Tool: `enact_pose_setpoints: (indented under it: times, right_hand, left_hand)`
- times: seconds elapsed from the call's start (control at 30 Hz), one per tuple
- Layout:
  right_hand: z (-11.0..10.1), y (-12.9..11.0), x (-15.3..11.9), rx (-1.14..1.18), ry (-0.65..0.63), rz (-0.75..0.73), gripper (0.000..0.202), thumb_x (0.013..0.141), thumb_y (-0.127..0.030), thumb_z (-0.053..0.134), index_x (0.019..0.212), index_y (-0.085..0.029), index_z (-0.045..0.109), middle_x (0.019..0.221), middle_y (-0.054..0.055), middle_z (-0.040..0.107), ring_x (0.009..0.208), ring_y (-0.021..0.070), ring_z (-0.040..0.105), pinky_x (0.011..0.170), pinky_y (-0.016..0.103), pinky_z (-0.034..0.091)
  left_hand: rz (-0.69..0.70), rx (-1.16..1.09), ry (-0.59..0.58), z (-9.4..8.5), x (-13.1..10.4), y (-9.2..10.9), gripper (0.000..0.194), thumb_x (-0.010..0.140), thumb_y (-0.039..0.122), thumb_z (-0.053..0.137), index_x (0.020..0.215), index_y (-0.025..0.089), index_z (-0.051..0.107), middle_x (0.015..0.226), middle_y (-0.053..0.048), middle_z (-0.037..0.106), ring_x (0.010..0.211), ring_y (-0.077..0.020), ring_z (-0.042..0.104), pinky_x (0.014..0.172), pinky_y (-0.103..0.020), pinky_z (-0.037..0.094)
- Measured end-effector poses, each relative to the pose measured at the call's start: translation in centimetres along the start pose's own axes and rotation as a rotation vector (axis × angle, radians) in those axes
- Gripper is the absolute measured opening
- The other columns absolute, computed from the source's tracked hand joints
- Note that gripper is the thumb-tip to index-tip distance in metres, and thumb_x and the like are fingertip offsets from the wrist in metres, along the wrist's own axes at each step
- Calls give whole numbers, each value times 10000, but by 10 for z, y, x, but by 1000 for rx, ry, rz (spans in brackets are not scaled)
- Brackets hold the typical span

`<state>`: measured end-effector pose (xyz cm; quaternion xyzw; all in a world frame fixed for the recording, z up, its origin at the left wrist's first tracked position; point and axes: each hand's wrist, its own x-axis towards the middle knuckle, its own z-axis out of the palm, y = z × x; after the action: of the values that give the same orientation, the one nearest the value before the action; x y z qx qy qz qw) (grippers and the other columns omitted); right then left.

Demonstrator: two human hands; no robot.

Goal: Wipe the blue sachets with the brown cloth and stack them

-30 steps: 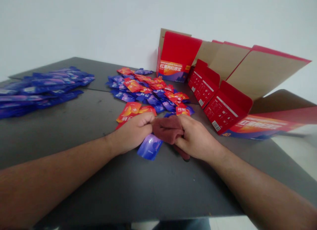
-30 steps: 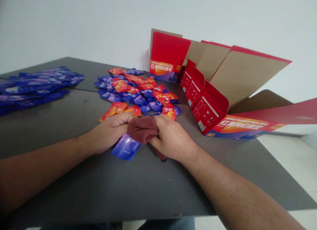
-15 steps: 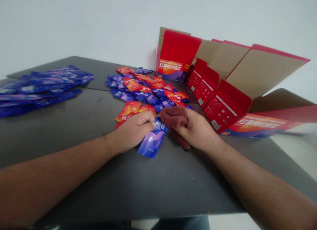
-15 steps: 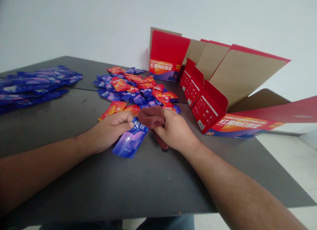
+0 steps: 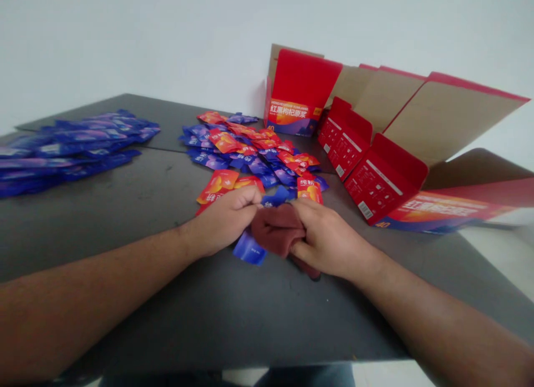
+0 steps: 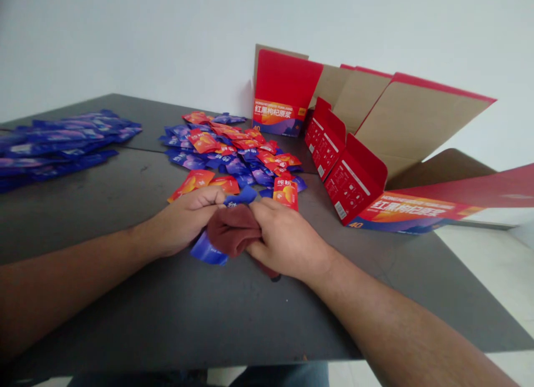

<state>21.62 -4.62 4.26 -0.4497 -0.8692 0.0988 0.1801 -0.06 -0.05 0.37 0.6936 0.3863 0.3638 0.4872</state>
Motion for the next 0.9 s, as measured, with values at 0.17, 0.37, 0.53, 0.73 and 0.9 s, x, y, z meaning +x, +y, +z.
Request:
enact_pose_setpoints:
  times: [0.17,0.37,0.53,0.73,0.9]
  right_hand:
    - [1,-5,-2,-66,-8,1,162,780,-158,611,898,-214,516,897,23,573,826,190,552,733,308,448]
    - [6,-17,-5,-114,-74,-89,190,842,-198,628,1029,-196,592,1014,62,628,958,230,589,833,345,476]
    - [7,-22,-7,-154,-51,-63,178,852,-212,628,1027,-189,601,1023,74,639,962,242,599,840,360,490]
    - [9,-25,-8,-154,-88,-112,195,868,-227,641,1057,-194,615,1047,75,646,994,249,599,871,368,484]
    - [9,-26,-8,-161,-77,-104,226,856,-219,648,1077,-184,617,1061,78,649,997,250,604,864,367,484]
  left_hand:
    - [0,-1,42,0,2,-2,184,889,288,559,740,200,496,686,30,489,614,-123,423,552,-245,359]
    - [-34,30,72,0,1,3,180,894,298,564,753,200,510,680,30,496,614,-123,436,555,-247,354]
    - [-30,51,96,1,1,5,196,900,303,562,743,198,511,672,32,493,616,-125,434,559,-250,352]
    - [-30,104,120,2,1,4,193,903,292,553,742,197,505,675,35,490,622,-125,435,568,-256,352]
    - [-9,143,151,1,1,5,195,902,282,552,737,196,494,678,40,478,630,-120,429,577,-257,345]
